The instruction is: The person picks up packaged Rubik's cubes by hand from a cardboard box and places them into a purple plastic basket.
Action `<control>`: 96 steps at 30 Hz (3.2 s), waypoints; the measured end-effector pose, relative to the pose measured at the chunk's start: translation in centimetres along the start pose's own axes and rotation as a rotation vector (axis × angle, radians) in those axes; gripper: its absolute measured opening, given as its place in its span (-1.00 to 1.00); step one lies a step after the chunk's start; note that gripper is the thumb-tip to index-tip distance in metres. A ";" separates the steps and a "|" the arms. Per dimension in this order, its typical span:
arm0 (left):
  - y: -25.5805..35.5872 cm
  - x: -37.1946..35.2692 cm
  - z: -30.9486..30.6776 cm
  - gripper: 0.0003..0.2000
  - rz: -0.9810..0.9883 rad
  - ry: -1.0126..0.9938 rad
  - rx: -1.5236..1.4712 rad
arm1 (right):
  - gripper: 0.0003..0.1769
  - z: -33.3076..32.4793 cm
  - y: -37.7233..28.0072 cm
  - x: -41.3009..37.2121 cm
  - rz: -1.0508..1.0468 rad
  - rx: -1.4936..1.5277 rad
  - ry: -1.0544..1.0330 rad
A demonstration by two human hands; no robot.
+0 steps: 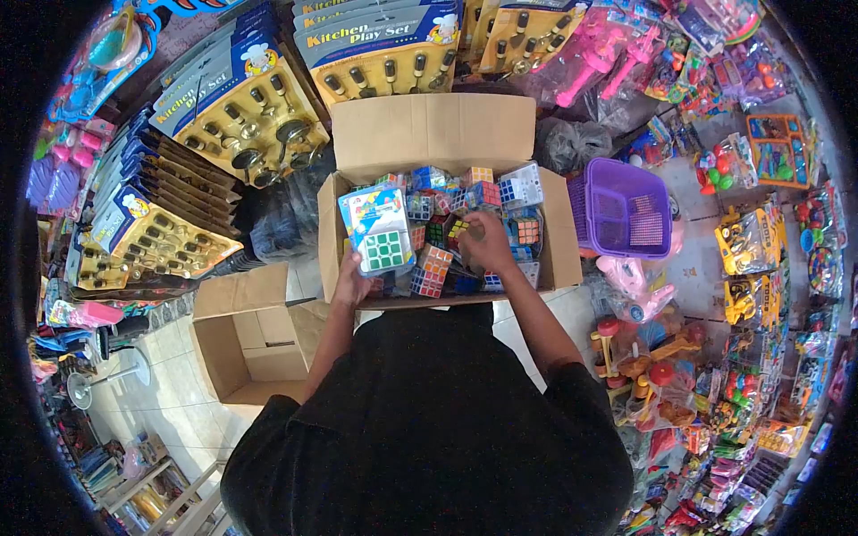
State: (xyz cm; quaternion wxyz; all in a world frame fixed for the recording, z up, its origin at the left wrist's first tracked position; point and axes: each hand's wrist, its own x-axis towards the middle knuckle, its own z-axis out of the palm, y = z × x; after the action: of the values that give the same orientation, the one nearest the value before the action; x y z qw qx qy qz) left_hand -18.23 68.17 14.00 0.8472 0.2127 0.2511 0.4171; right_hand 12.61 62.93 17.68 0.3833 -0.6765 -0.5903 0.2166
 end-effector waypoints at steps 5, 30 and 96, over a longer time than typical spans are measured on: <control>1.3 -0.4 0.6 -0.26 0.123 -0.019 0.017 | -0.65 2.0 -4.6 0.1 -0.123 -0.114 -0.291; 0.4 -2.5 -0.4 -0.25 0.142 0.017 -0.032 | -0.72 -8.8 -5.0 1.3 0.233 0.627 -0.149; -45.6 21.6 42.6 -0.43 -0.289 -0.141 0.497 | -0.25 -47.4 29.2 -12.5 0.727 1.185 0.002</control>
State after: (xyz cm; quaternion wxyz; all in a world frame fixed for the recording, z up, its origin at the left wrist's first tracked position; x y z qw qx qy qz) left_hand 46.17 53.66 16.06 0.8353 0.4038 0.3137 0.2020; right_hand 63.89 38.16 22.10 0.5917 -0.5083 -0.1082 0.6163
